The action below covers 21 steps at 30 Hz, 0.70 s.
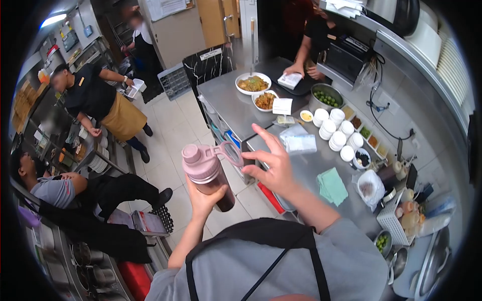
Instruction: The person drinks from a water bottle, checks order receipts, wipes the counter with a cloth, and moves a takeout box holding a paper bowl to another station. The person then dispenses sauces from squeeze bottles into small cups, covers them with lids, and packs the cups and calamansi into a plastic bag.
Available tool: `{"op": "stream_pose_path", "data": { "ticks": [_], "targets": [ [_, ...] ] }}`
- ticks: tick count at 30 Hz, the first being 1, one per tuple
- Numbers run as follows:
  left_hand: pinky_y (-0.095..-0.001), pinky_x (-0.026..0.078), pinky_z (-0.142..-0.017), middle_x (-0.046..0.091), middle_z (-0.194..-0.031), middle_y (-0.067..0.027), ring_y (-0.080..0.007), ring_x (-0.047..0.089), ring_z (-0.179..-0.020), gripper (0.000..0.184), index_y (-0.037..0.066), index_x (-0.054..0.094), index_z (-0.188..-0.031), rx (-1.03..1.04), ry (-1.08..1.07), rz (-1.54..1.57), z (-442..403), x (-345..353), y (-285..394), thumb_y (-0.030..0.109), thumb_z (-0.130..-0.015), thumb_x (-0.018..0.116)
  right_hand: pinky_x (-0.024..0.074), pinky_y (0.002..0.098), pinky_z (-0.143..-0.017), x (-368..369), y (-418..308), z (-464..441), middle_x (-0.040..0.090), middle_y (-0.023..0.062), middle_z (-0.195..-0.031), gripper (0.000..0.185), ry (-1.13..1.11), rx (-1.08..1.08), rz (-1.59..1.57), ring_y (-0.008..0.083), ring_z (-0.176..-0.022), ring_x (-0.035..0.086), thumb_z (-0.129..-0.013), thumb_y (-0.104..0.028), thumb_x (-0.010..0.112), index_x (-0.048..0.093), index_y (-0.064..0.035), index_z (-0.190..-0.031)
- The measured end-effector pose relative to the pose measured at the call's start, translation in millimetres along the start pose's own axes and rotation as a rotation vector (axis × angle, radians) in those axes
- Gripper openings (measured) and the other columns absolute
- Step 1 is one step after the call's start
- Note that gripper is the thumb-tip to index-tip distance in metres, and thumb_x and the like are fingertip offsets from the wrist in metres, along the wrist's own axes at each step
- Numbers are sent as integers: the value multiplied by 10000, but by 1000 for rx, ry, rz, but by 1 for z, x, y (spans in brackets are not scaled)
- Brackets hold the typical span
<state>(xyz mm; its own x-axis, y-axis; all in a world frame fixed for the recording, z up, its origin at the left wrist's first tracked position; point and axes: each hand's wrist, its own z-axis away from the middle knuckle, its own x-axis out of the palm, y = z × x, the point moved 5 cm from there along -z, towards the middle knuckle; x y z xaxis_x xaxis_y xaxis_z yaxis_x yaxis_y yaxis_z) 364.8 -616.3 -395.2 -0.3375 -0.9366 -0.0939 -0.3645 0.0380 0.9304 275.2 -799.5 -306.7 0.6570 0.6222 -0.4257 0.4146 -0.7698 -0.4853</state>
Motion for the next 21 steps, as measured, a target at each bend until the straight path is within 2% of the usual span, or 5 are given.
{"op": "stream_pose_path", "data": {
  "ticks": [2,7,10,14,21],
  "targets": [
    [-349,375,-901,451,-1123,-125,-221,475,-1041,847,10,277,-1209,33,-15,14,1,-4,1,125,-544,790,382,413,-890,8,-1,5,379,234,-1278,432,-95,-55,78,382,-1085,453,-693,-420,677,639,-31,-875],
    [-347,387,-885,454,-1120,-134,-216,485,-1029,831,10,297,-1191,49,-78,45,12,3,-2,145,-535,788,405,383,-857,26,-55,-11,500,177,-1162,651,-44,-126,70,329,-1043,494,-668,-425,692,499,-55,-1168],
    [-348,398,-865,465,-1092,-135,-221,494,-1008,823,5,322,-1168,118,-76,50,22,9,3,183,-520,798,426,378,-821,59,-64,-4,541,162,-1096,686,-159,-104,43,314,-962,540,-635,-447,706,497,-49,-1154],
    [-337,414,-834,481,-1070,-115,-217,505,-983,808,7,334,-1161,91,-106,90,25,7,-6,189,-521,792,469,343,-710,69,-67,-3,589,129,-930,570,-107,-132,29,283,-801,580,-608,-334,735,520,-36,-1044],
    [-325,419,-837,485,-1083,-111,-191,500,-996,814,2,356,-1156,44,-270,159,33,1,-2,186,-498,798,477,333,-687,71,-77,-1,589,126,-883,507,-123,-216,-69,280,-765,581,-589,-258,734,528,-42,-1000]
  ]
}}
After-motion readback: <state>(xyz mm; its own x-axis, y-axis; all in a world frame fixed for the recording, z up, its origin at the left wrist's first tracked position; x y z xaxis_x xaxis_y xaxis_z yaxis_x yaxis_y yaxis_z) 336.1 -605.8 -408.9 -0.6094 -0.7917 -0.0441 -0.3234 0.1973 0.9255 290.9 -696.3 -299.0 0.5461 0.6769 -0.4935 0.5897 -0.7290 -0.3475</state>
